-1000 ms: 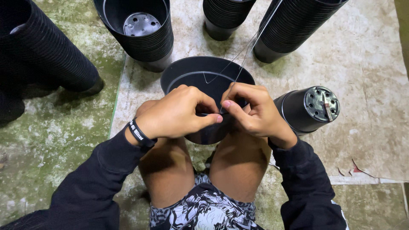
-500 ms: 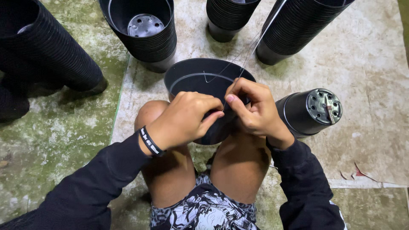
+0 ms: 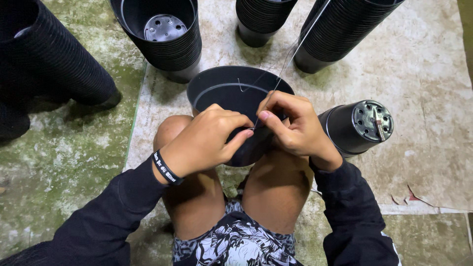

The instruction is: The person threads a metal wire through pre-drilled holes in black plastic planters to create hanging loops. They bend the wire ends, tie knots, and trim excess wire with pliers, repeating the process for multiple planters.

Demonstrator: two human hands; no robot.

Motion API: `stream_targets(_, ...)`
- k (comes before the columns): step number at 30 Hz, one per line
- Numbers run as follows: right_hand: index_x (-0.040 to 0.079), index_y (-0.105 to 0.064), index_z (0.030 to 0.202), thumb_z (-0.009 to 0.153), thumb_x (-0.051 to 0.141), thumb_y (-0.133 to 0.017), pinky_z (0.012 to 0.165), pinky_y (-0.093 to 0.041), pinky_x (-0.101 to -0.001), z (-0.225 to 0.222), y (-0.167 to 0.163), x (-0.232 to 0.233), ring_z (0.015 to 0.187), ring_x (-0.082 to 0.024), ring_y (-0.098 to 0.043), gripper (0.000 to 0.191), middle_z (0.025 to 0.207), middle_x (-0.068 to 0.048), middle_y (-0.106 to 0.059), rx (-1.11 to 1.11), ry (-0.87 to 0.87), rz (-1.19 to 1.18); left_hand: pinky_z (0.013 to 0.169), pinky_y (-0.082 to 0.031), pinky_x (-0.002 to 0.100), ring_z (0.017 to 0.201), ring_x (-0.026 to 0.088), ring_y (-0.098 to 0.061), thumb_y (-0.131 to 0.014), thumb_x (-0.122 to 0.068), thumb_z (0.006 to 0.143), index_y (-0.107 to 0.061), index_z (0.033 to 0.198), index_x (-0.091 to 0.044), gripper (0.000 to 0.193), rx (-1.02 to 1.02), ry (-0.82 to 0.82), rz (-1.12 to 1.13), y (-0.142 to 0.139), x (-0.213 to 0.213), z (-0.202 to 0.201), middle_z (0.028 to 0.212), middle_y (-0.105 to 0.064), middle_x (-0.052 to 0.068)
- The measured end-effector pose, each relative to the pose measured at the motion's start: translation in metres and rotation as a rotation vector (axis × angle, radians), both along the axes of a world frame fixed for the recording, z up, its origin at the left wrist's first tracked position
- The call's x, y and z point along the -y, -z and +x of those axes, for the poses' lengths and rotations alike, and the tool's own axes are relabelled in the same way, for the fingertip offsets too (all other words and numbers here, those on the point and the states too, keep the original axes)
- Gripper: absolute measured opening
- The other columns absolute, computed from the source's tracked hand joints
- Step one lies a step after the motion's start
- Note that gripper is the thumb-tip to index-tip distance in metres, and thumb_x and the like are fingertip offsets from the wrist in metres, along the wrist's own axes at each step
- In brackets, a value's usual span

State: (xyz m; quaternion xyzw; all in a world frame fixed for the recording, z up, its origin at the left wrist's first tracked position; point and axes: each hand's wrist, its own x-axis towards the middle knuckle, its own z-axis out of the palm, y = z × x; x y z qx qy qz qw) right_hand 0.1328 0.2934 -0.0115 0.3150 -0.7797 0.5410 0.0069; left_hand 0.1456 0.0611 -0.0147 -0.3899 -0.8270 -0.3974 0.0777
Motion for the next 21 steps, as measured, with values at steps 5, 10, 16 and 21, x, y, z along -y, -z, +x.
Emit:
stream_targets(5,0.000,-0.059,0.091,0.100,0.005,-0.064,0.071,-0.048,-0.0260,0.000,0.000,0.001,0.080,-0.011,-0.059,0.012,0.089,-0.006,-0.067,-0.013,-0.005,0.002,0.069,-0.047,0.041,0.075,0.032,-0.067,-0.070,-0.017,0.092,-0.073,0.096,-0.006,0.012,-0.048,-0.038,-0.033,0.003,-0.002,0.001,0.084,-0.072,0.010)
stream_targets(10,0.000,-0.059,0.090,0.099,0.005,-0.064,0.068,-0.047,-0.0253,0.000,-0.001,0.002,0.075,-0.011,-0.058,0.012,0.086,-0.006,-0.066,-0.002,0.024,0.009,0.062,-0.044,0.038,0.072,0.028,-0.066,-0.071,-0.016,0.091,-0.071,0.095,-0.007,0.010,-0.196,-0.071,-0.013,0.008,-0.007,0.003,0.083,-0.071,0.007)
stream_targets(16,-0.001,-0.058,0.090,0.100,0.004,-0.063,0.071,-0.048,-0.0254,0.000,-0.003,0.006,0.078,-0.011,-0.059,0.012,0.087,-0.006,-0.066,0.047,0.028,-0.021,0.062,-0.043,0.037,0.071,0.025,-0.066,-0.071,-0.016,0.092,-0.070,0.093,-0.008,0.008,-0.217,-0.088,0.023,0.012,-0.008,0.005,0.083,-0.070,0.005)
stream_targets(21,-0.002,-0.059,0.092,0.102,0.004,-0.065,0.075,-0.049,-0.0256,0.002,-0.004,0.006,0.081,-0.011,-0.059,0.013,0.088,-0.007,-0.067,0.039,0.029,0.008,0.062,-0.043,0.037,0.069,0.026,-0.065,-0.072,-0.017,0.092,-0.069,0.090,-0.008,0.010,-0.224,-0.097,0.004,0.013,-0.009,0.006,0.079,-0.069,0.006)
